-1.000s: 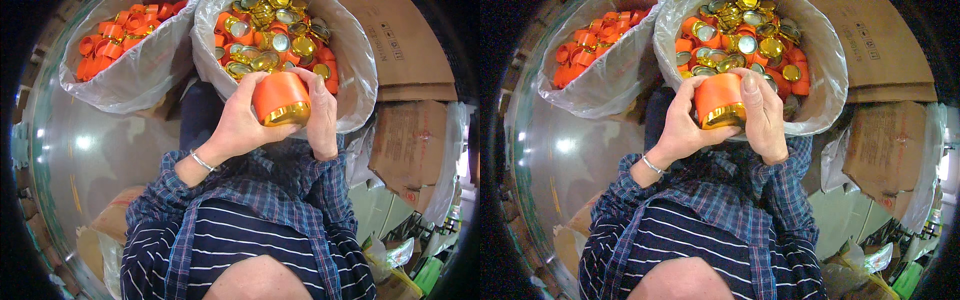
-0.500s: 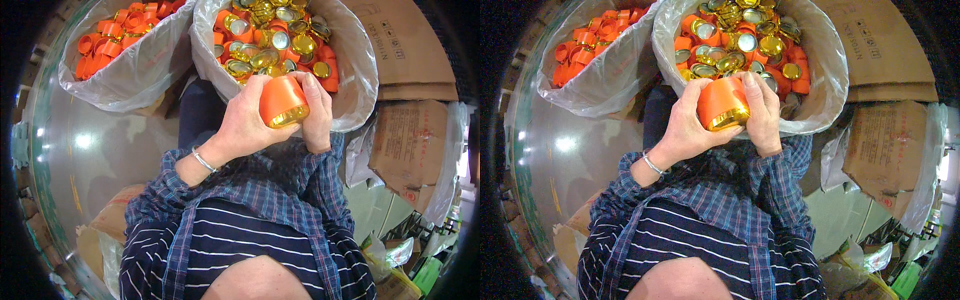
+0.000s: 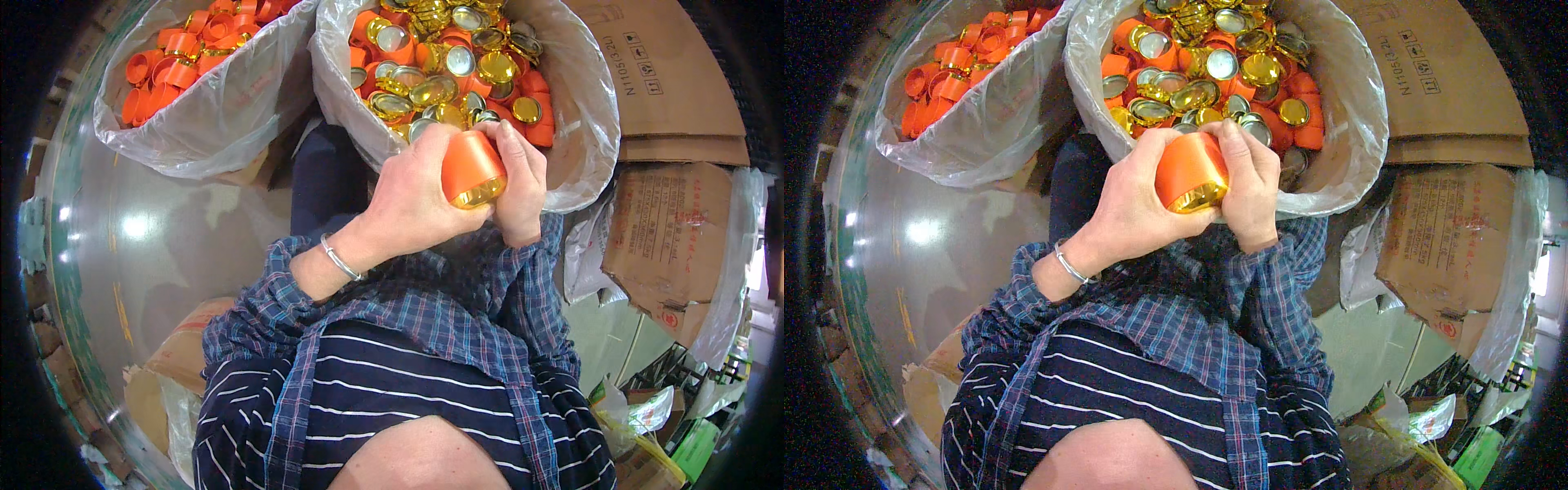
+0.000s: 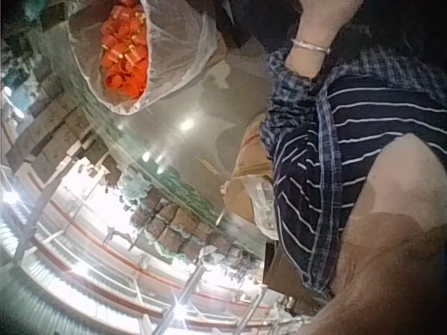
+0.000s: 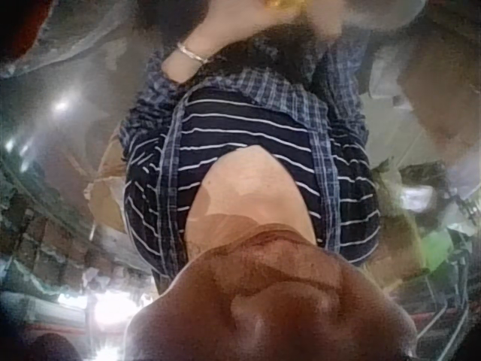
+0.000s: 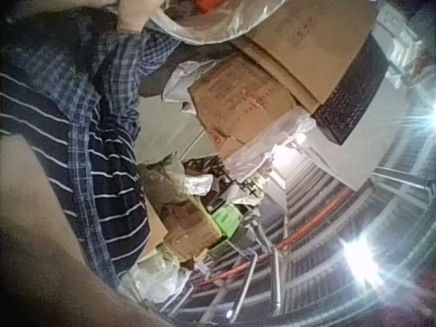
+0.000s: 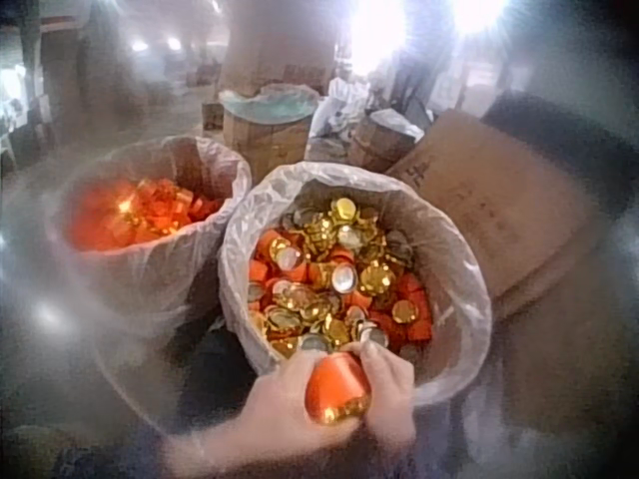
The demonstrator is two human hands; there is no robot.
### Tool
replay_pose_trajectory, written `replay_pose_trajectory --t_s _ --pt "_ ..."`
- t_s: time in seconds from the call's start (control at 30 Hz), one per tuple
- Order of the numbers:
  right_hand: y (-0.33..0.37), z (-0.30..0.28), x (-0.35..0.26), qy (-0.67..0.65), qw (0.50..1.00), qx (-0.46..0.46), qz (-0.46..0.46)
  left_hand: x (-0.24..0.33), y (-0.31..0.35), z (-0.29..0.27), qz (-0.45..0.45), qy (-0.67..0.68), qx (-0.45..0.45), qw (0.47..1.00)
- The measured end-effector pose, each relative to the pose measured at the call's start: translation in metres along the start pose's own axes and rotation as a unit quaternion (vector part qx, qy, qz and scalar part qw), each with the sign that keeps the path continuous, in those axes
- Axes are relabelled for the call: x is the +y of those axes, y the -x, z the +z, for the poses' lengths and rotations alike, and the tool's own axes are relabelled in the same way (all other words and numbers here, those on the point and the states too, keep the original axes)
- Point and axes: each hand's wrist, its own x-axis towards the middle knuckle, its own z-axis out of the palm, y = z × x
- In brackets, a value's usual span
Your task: The person repeatedly picks orange plastic caps and gold metal lids from a large bag, presses the lids onto the caps by hand, and places the assembled units into a second bag. The process continues throughout the clip with no other tools or objects handled.
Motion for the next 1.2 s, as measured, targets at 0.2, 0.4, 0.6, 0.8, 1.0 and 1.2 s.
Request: replay_pose_trajectory --t_s 0.2,0.4,0.6,0.8,1.0,1.2 --pt "0.0 0.01 0.015 -0.272 0.953 0.094 0.097 -0.007 0.009 -0.003 -0.002 0.081 0.035 0.996" --pt "0.003 0.011 -0.011 -0.028 0.999 -0.005 0.022 -0.003 0.015 -0.01 0.026 0.046 0.059 0.997" --pt "0.01 0.009 -0.03 0.027 0.999 -0.021 -0.02 0.005 0.012 -0.009 0.038 0.05 0.007 0.998" --pt "0.0 0.005 -0.013 -0.018 0.998 -0.017 0.051 0.004 0.013 0.001 0.017 0.038 0.035 0.999" --pt "-0.008 0.011 -0.003 -0.041 0.995 0.089 -0.008 -0.005 0.016 0.008 0.083 -0.022 0.174 0.981" --pt "0.023 0.025 -0.003 -0.158 0.979 0.008 0.129 -0.03 0.012 0.01 0.158 -0.096 0.095 0.978"
